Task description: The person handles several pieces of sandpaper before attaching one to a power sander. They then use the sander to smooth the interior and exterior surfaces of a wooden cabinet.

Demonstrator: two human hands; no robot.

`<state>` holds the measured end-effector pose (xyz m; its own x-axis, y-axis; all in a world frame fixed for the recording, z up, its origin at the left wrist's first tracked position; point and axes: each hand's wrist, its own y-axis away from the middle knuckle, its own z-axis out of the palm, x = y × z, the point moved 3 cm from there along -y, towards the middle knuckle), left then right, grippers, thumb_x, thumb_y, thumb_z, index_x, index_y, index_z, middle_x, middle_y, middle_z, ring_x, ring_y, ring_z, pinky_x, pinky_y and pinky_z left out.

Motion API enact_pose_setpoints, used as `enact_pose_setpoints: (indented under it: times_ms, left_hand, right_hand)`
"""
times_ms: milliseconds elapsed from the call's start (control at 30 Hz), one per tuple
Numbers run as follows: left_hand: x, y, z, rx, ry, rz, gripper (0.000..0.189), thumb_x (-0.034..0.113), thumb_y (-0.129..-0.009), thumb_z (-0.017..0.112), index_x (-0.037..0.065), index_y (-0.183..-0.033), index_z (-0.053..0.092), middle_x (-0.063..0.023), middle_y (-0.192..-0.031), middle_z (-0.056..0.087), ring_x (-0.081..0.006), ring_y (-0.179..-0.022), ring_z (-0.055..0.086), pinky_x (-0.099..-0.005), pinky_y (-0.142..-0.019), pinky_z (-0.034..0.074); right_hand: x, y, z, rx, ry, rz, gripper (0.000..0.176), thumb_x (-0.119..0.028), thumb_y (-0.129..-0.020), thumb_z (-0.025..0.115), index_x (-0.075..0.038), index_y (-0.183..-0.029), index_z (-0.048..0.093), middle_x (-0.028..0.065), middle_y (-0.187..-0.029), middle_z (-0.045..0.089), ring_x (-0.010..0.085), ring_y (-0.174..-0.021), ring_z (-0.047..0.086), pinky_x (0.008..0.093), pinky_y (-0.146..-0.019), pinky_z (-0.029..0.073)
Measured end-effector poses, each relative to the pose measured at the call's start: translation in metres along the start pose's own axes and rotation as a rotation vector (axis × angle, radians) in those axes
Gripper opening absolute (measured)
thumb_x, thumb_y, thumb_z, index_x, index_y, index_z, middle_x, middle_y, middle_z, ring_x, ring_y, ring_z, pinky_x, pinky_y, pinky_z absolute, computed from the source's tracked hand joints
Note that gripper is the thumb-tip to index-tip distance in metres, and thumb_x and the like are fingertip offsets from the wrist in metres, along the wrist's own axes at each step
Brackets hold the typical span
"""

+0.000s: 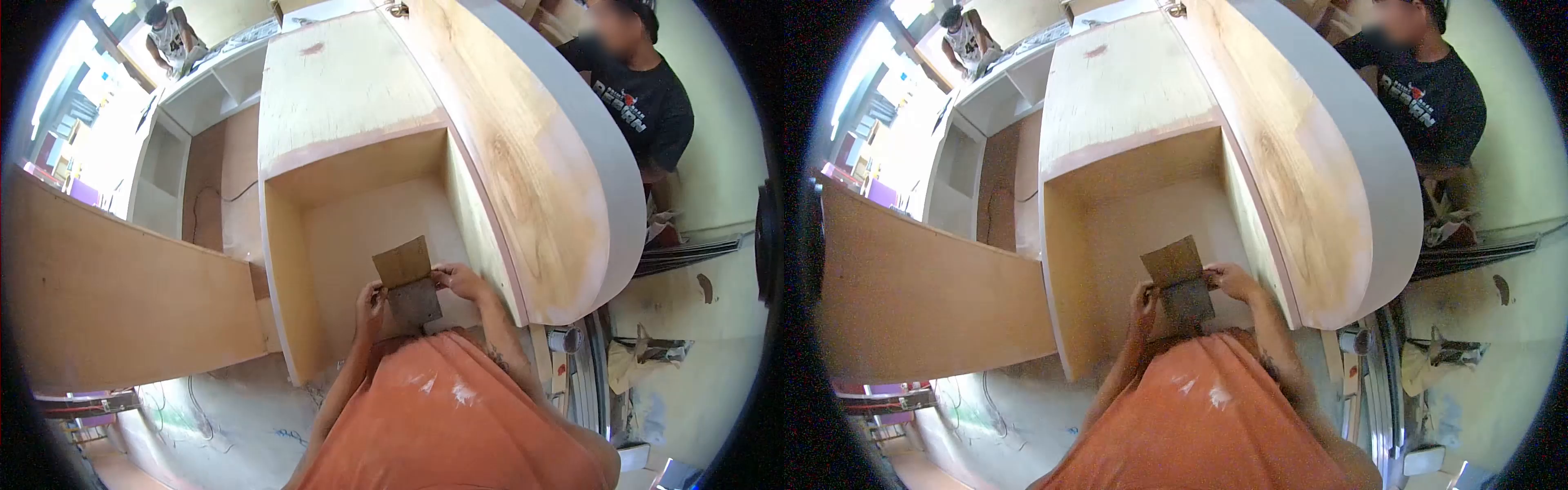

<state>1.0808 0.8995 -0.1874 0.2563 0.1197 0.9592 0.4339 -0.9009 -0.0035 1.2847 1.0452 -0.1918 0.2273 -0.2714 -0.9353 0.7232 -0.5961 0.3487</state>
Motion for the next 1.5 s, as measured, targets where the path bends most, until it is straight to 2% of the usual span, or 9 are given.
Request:
enact_pose_setpoints:
  times_ms: [167, 300, 500, 767, 1100, 1200, 1333, 1400, 1500]
  left_hand:
    - [-0.040, 0.007, 0.008, 0.116, 0.064, -0.042, 0.010, 0.008, -0.097, 0.058, 0.002, -0.106, 0.059, -0.0020, -0.086, 0.057, -0.0120, -0.079, 0.052, -0.0279, -0.071, 0.044]
    - [-0.020, 0.011, 0.002, 0.184, 0.121, -0.003, 0.010, 0.007, -0.097, 0.058, 0.002, -0.106, 0.059, -0.0023, -0.084, 0.058, -0.0121, -0.077, 0.054, -0.0279, -0.070, 0.045]
    - [-0.001, 0.007, -0.005, 0.092, 0.000, 0.124, 0.015, 0.004, -0.093, 0.062, 0.002, -0.108, 0.060, -0.0059, -0.089, 0.064, -0.0131, -0.080, 0.061, -0.0275, -0.072, 0.050]
    - [-0.002, -0.004, -0.021, -0.147, -0.037, -0.045, 0.017, 0.005, -0.089, 0.067, 0.000, -0.105, 0.068, -0.0079, -0.093, 0.072, -0.0136, -0.087, 0.067, -0.0291, -0.079, 0.055]
    - [0.002, -0.003, -0.017, -0.159, -0.034, -0.136, 0.018, 0.006, -0.090, 0.066, 0.002, -0.107, 0.070, -0.0070, -0.098, 0.072, -0.0123, -0.087, 0.065, -0.0281, -0.080, 0.052]
    - [-0.006, 0.003, -0.013, -0.119, 0.107, -0.150, 0.018, 0.007, -0.091, 0.065, 0.002, -0.108, 0.070, -0.0070, -0.098, 0.072, -0.0117, -0.089, 0.064, -0.0278, -0.080, 0.051]
    - [0.008, 0.008, -0.006, -0.076, -0.194, -0.202, 0.022, 0.002, -0.087, 0.063, 0.002, -0.108, 0.069, -0.0071, -0.099, 0.072, -0.0121, -0.090, 0.064, -0.0285, -0.081, 0.051]
    - [0.020, 0.012, -0.005, -0.036, 0.015, -0.004, 0.025, 0.000, -0.086, 0.061, 0.001, -0.110, 0.068, -0.0079, -0.100, 0.072, -0.0131, -0.092, 0.064, -0.0294, -0.083, 0.051]
    - [0.006, 0.007, -0.001, -0.061, 0.110, -0.127, 0.025, 0.001, -0.087, 0.062, 0.001, -0.112, 0.068, -0.0081, -0.102, 0.071, -0.0134, -0.095, 0.064, -0.0304, -0.085, 0.052]
  right_hand:
    - [-0.030, 0.004, 0.006, 0.006, 0.128, 0.123, 0.026, -0.017, -0.099, 0.056, 0.002, -0.114, 0.066, 0.0085, -0.100, 0.070, 0.0169, -0.093, 0.065, 0.0333, -0.086, 0.053]
    - [-0.019, -0.011, 0.008, -0.057, 0.233, 0.114, 0.027, -0.017, -0.097, 0.058, 0.001, -0.115, 0.066, 0.0086, -0.098, 0.071, 0.0168, -0.090, 0.065, 0.0331, -0.087, 0.053]
    - [-0.009, -0.012, -0.005, -0.088, 0.093, 0.134, 0.025, -0.019, -0.098, 0.059, 0.000, -0.111, 0.067, 0.0059, -0.098, 0.069, 0.0151, -0.092, 0.064, 0.0332, -0.088, 0.052]
    - [-0.002, -0.013, -0.007, -0.113, 0.149, 0.134, 0.028, -0.022, -0.099, 0.057, 0.000, -0.114, 0.066, 0.0039, -0.103, 0.067, 0.0145, -0.097, 0.061, 0.0321, -0.092, 0.050]
    - [-0.010, -0.005, -0.006, -0.054, 0.047, 0.169, 0.030, -0.023, -0.098, 0.057, 0.001, -0.113, 0.066, 0.0094, -0.104, 0.070, 0.0173, -0.096, 0.064, 0.0340, -0.087, 0.053]
    - [0.011, -0.008, -0.011, -0.014, 0.233, 0.111, 0.030, -0.022, -0.097, 0.058, 0.002, -0.114, 0.065, 0.0109, -0.104, 0.070, 0.0178, -0.096, 0.064, 0.0331, -0.087, 0.052]
    - [0.008, -0.001, -0.016, 0.098, 0.302, 0.180, 0.029, -0.019, -0.100, 0.053, 0.002, -0.117, 0.064, 0.0091, -0.107, 0.068, 0.0177, -0.100, 0.062, 0.0320, -0.089, 0.051]
    - [-0.026, 0.015, -0.004, 0.155, 0.254, 0.198, 0.029, -0.019, -0.100, 0.052, 0.001, -0.116, 0.065, 0.0077, -0.105, 0.068, 0.0169, -0.098, 0.062, 0.0310, -0.089, 0.050]
    - [0.009, 0.003, -0.015, 0.046, 0.069, 0.111, 0.028, -0.019, -0.100, 0.053, 0.000, -0.116, 0.064, 0.0060, -0.105, 0.067, 0.0166, -0.097, 0.062, 0.0307, -0.089, 0.049]
